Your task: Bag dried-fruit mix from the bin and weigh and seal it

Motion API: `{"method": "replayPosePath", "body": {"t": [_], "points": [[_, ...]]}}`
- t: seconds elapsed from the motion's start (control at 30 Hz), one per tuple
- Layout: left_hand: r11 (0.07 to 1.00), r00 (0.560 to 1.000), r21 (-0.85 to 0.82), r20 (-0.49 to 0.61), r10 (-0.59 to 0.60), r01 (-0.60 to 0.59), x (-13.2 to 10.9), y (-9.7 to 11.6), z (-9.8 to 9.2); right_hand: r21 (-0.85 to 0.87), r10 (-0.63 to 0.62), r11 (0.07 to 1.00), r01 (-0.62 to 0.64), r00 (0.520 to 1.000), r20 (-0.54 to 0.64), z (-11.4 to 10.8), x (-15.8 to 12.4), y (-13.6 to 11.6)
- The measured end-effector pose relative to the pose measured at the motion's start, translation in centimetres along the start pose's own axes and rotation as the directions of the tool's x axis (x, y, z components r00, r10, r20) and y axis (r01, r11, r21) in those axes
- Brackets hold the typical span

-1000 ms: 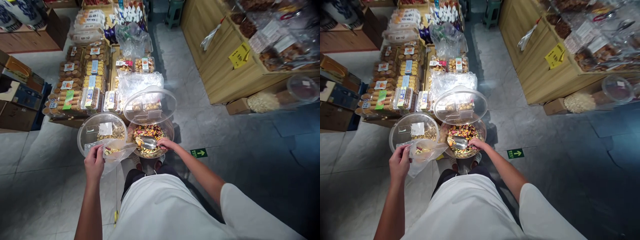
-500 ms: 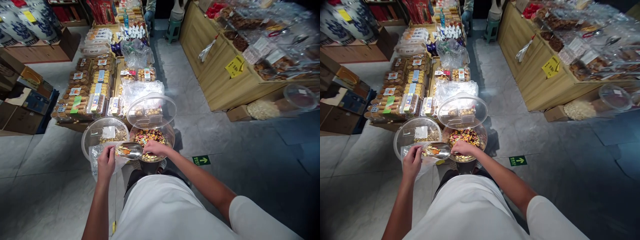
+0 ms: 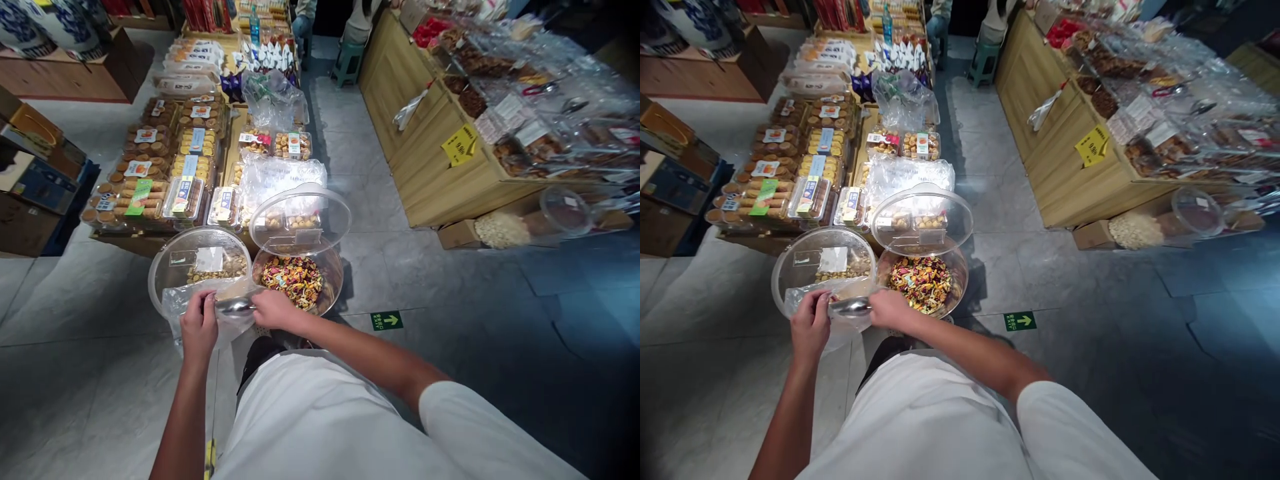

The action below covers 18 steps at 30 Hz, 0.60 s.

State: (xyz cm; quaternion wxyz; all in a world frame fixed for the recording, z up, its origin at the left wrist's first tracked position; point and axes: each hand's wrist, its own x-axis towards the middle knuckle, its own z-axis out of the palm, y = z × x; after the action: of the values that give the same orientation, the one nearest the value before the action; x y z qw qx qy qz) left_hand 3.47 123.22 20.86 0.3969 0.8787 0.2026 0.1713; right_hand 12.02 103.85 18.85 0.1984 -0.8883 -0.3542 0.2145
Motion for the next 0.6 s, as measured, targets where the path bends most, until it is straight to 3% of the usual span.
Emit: {"method": "replayPosePath", "body": {"t": [0.1,0.17,0.27,0.37,0.43,0.5,0.6], "points": [[1.0,1.0,0.016,-0.004,-0.011,0.011,0.2,-0.8,0.2,0.125,0.162,0.978,-0.166,0.986,0.041,-1.9,-4.3,6.3],[0.999,0.999,0.021,0.005,-0.031,0.031,0.3,-1.3,0.4,0.22,0.292,0.926,-0.308,0.951,0.106,-2.4,-6.5,11.2],[0.999,0.999,0.022,0.022,-0.042,0.041,0.6,-1.7,0.8,0.345,0.51,0.759,-0.552,0.833,0.213,-0.8,-7.3,17.7],[0.999,0.999,0.033,0.043,-0.027,0.025,0.8,-1.4,1.2,0.327,0.702,0.607,-0.724,0.682,0.208,2.4,-4.7,21.8],[0.999,0.998,0.038,0.057,-0.009,0.007,0.8,-0.8,1.3,0.256,0.769,0.571,-0.78,0.618,0.164,4.2,-1.9,23.4],[0.999,0.998,0.037,0.062,0.001,-0.003,0.9,-0.2,1.2,0.216,0.787,0.57,-0.793,0.602,0.134,5.4,0.7,24.3],[0.999,0.999,0.043,0.052,0.003,-0.005,0.8,0.4,0.8,0.208,0.775,0.597,-0.775,0.624,0.098,6.0,3.5,24.8]]}}
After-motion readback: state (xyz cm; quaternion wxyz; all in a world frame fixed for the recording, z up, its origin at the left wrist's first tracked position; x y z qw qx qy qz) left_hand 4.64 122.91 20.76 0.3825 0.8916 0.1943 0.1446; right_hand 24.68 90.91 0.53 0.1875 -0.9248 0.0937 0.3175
